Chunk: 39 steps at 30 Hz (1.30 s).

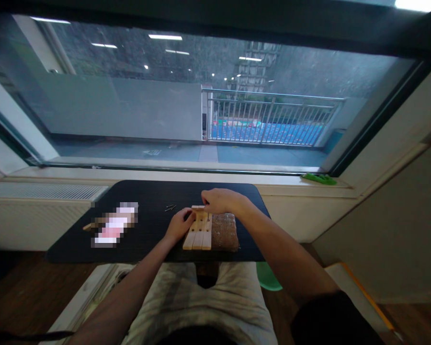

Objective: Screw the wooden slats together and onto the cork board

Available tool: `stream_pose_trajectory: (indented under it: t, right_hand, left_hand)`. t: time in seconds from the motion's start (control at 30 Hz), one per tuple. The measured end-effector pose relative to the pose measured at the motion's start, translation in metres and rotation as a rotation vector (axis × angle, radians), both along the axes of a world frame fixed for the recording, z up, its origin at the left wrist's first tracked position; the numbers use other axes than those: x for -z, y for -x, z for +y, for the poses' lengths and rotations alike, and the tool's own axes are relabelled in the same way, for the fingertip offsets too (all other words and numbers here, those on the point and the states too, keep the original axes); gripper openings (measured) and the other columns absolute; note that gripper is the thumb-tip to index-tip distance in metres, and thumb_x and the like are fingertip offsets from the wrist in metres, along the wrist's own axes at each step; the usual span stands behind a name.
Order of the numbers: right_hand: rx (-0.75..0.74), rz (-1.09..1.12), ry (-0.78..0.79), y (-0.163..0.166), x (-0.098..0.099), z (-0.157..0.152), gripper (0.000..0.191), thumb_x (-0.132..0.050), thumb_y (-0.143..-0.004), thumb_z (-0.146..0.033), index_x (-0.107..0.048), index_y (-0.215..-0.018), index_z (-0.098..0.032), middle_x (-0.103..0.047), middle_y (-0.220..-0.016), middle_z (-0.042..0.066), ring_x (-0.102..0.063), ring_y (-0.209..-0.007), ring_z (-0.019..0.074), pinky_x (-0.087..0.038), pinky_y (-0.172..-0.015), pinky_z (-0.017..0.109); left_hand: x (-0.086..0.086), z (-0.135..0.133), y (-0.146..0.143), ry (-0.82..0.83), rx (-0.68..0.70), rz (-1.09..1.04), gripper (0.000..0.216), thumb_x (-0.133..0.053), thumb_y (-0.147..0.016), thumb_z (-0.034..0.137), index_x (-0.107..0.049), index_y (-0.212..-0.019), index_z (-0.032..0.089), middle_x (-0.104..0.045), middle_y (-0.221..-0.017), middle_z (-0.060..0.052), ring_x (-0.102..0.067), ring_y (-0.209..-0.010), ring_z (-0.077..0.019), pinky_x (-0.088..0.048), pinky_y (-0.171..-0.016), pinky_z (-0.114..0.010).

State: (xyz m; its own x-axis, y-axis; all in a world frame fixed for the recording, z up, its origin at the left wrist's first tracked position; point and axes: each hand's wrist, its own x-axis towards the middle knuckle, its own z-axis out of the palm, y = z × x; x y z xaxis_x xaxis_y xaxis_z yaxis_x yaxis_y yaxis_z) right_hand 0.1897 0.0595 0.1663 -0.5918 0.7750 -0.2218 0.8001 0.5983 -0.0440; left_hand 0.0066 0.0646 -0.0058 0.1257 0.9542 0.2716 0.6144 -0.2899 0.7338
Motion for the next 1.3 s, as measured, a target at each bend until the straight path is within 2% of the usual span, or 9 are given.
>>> stream_pose_trajectory:
  t: [0.7, 1.3]
  right_hand:
    - [0.075, -0.035, -0.039, 0.007, -0.004, -0.006, 0.029, -0.047, -0.087, -0.032, -0.063, -0.106, -0.017, -0.071, -0.101, 0.010, -0.064, -0.085, 0.0207, -0.036, -0.061, 0.027]
    - [0.138, -0.074, -0.095, 0.013, -0.005, -0.012, 0.035, -0.045, -0.086, -0.033, -0.066, -0.107, -0.016, -0.072, -0.105, 0.016, -0.067, -0.097, 0.0278, -0.049, -0.072, 0.033]
  left_hand:
    - [0.001, 0.000, 0.000, 0.010, 0.010, 0.002, 0.023, -0.047, -0.089, 0.035, -0.064, -0.092, 0.020, -0.070, -0.095, -0.006, -0.063, -0.092, -0.0210, -0.048, -0.083, -0.033]
    - [-0.002, -0.001, 0.001, 0.006, 0.000, 0.006, 0.023, -0.048, -0.089, 0.036, -0.065, -0.092, 0.021, -0.071, -0.094, -0.005, -0.063, -0.092, -0.0203, -0.048, -0.081, -0.031]
